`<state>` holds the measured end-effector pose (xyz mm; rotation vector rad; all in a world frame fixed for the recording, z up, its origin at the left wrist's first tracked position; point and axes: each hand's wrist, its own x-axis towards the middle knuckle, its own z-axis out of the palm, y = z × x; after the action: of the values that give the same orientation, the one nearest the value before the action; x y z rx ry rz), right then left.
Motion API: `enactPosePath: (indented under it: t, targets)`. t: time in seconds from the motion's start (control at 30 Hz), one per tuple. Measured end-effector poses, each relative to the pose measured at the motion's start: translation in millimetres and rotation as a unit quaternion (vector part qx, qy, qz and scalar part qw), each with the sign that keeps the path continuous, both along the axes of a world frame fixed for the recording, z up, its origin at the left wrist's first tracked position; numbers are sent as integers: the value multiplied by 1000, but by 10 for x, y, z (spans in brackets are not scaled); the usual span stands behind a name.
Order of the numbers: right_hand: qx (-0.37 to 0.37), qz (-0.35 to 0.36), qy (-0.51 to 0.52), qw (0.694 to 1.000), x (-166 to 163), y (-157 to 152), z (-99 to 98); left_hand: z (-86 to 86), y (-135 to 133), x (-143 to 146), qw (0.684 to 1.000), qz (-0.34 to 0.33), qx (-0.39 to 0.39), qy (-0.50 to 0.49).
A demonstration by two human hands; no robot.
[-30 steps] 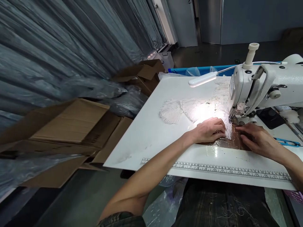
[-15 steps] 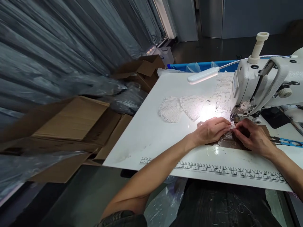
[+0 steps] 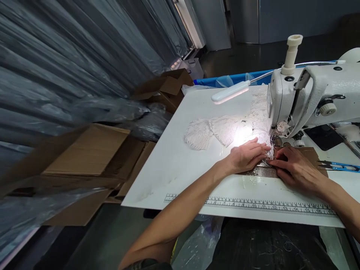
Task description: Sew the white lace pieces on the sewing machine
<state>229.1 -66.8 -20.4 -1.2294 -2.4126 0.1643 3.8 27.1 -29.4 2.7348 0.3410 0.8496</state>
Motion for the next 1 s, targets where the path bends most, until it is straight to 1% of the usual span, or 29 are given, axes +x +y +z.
enactPosePath:
  t: [0.1,0.2,0.27,0.37,0.47,0.53,0.6,0.63,0.67,0.73,0.8,0.83,0.87,0.93,1.0]
  targets:
    - [-10,14,12,1000,11,-4,20,-20,0,-3,997,0,73,21]
    - [-17,11,22,1000,16,-3,18,-10,-5,9,992,5,121,37]
    - [-25,5,20,999,9,-6,13,14,-12,19,988,-2,147,45]
    - [-32,5,21,999,-10,-20,26,65,-24,26,978,-29,203,39]
    - [-48,2,25,999,0,-14,97,110,-31,24,969,-37,242,42]
    - [-89,14,38,995,42,35,175,127,-33,21,965,-32,250,68]
    - [-159,14,66,985,101,128,250,132,-34,19,963,-30,253,90]
    - [-198,-2,81,977,128,183,274,131,-34,19,962,-30,253,94]
    - [-226,-48,94,968,148,235,284,129,-33,19,963,-31,251,94]
    - [-240,-155,95,954,160,306,256,124,-34,19,967,-31,238,89]
    - [-205,-221,89,949,136,309,183,122,-37,17,971,-28,220,86]
    - [-173,-227,87,955,118,288,140,121,-38,16,973,-27,213,87]
    - [-138,-211,83,964,103,257,101,121,-40,14,974,-27,208,88]
    - [-74,-145,68,984,90,195,40,120,-43,11,974,-27,203,93]
    - [-39,-84,45,995,107,158,7,117,-45,11,975,-23,198,95]
